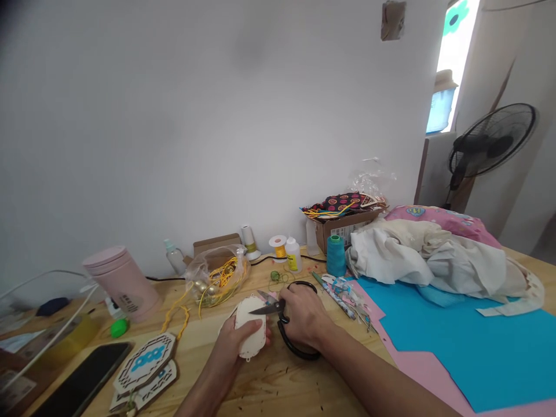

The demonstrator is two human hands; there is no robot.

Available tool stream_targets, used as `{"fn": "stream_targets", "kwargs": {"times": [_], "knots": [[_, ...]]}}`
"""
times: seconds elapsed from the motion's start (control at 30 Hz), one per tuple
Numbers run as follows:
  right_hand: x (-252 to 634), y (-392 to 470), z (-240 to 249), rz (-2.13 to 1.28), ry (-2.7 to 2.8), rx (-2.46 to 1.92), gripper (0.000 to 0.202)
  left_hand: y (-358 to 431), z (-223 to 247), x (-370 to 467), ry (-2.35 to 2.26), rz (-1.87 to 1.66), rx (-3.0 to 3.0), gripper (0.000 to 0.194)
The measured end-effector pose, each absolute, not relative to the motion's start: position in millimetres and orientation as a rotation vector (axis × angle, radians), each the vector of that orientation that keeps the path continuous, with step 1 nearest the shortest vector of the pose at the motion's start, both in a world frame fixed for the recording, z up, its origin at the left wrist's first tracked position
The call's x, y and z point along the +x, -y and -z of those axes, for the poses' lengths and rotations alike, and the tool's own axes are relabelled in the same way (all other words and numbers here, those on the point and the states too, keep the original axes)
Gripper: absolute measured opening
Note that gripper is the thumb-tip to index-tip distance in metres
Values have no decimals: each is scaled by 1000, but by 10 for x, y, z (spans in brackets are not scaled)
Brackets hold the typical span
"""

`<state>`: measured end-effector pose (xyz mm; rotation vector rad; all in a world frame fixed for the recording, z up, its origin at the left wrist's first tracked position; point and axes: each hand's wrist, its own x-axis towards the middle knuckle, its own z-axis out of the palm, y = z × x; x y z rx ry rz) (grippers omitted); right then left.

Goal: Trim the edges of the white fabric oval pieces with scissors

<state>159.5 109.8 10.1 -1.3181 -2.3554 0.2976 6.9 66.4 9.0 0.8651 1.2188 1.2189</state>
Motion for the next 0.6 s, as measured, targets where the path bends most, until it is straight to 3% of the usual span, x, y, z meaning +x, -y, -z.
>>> {"fn": "stream_targets", "kwargs": {"times": [0.6], "knots": [[1656, -1126, -104, -294, 2350, -1310, 22, -661, -76, 69, -1230, -1199, 888, 24]]}}
